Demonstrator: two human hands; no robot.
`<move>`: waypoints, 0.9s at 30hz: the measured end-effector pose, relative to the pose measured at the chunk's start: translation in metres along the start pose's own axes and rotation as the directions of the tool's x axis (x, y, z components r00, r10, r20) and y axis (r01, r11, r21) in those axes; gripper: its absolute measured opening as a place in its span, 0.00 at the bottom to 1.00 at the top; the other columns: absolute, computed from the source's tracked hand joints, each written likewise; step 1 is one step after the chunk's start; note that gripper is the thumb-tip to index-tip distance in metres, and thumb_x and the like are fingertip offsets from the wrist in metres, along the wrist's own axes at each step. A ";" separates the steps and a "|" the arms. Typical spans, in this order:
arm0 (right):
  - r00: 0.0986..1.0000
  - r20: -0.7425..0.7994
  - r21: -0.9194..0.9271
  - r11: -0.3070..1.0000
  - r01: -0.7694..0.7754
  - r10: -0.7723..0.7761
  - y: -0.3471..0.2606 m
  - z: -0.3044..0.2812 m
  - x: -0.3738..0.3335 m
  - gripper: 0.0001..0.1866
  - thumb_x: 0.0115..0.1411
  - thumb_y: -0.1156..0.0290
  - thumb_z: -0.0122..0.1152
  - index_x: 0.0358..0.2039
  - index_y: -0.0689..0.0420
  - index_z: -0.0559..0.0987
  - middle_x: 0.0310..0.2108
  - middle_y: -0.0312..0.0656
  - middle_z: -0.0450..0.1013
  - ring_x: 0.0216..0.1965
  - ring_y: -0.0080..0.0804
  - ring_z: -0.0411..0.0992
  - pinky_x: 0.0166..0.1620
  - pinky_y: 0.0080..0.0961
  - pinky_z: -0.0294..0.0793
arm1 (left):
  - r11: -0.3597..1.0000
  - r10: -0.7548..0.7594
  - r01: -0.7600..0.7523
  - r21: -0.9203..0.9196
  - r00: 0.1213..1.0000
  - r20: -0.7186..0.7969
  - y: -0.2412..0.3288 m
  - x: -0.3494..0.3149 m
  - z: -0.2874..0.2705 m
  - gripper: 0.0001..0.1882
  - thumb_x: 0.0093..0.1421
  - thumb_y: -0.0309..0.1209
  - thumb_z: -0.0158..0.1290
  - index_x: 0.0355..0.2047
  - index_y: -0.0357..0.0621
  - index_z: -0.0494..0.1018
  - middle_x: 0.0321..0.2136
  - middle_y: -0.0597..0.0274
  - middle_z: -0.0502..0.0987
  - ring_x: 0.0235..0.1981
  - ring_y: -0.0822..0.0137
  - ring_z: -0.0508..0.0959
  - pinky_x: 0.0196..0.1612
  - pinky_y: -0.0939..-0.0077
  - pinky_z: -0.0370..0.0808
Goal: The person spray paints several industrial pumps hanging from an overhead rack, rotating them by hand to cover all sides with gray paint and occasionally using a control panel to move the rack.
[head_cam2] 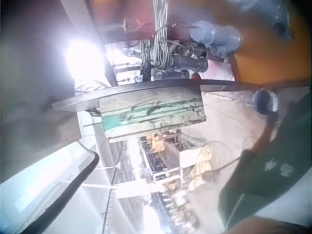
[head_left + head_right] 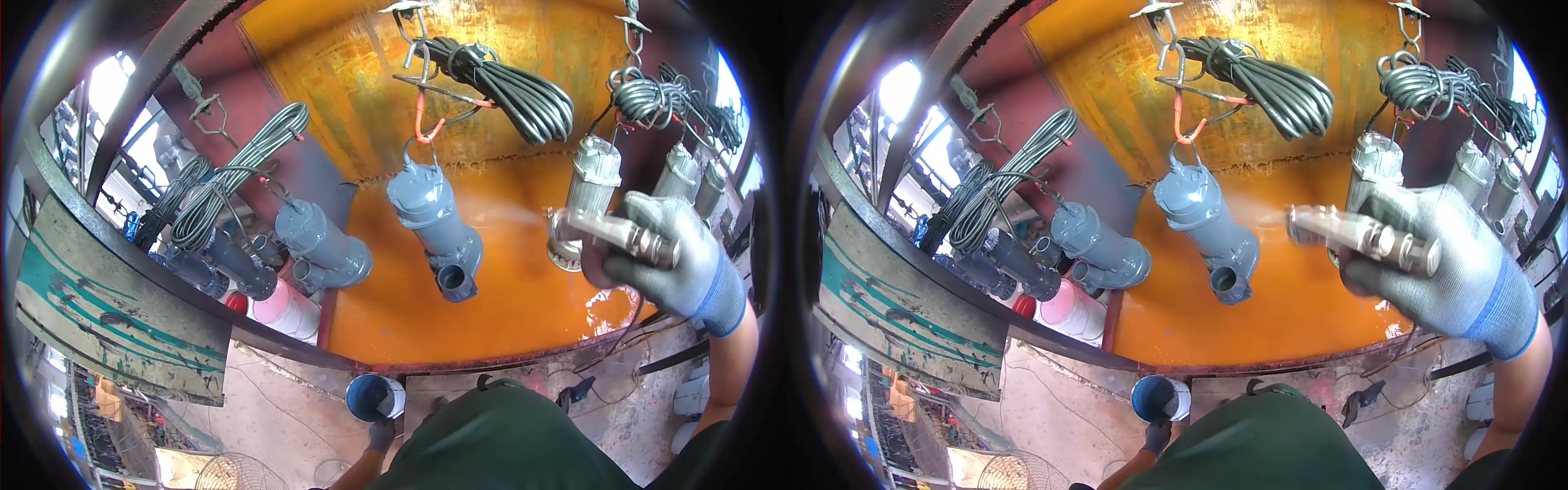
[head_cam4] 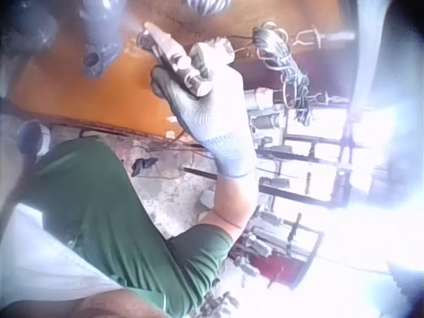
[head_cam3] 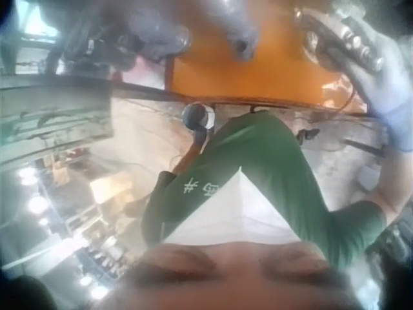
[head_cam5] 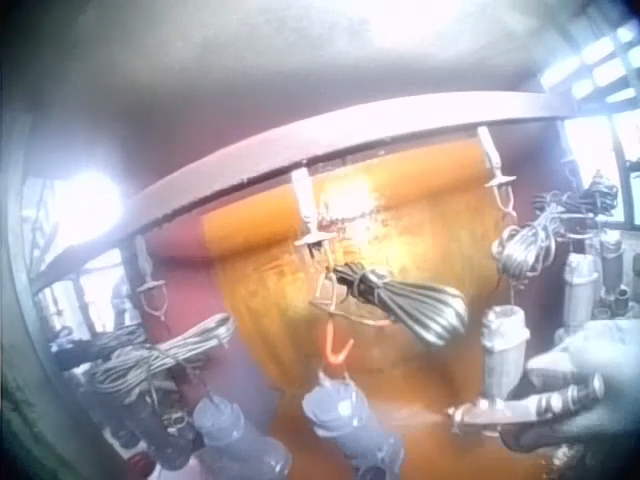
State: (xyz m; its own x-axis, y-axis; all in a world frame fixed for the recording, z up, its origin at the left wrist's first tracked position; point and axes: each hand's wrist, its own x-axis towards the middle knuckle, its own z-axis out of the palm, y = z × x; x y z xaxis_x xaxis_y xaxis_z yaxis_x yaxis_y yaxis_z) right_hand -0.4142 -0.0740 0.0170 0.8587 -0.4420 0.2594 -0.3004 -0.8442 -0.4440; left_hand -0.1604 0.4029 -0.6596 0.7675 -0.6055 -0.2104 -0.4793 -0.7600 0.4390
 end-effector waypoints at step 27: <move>0.980 0.005 -0.070 0.977 0.201 -0.201 -0.038 0.031 0.016 0.12 0.57 0.69 0.75 0.39 0.59 0.82 0.29 0.45 0.75 0.30 0.46 0.77 0.36 0.40 0.75 | 0.939 -0.265 0.312 -0.143 0.924 0.275 -0.014 -0.012 -0.018 0.24 0.71 0.48 0.47 0.49 0.43 0.84 0.50 0.38 0.84 0.55 0.38 0.81 0.57 0.48 0.77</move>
State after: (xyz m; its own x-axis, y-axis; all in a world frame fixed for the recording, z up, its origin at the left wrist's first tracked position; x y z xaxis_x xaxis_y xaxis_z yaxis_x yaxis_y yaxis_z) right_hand -0.3763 -0.0393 0.0110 0.9035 -0.2616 0.3396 -0.1498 -0.9349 -0.3218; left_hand -0.1550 0.4254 -0.6472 0.7191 -0.4233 -0.5512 -0.1498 -0.8688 0.4719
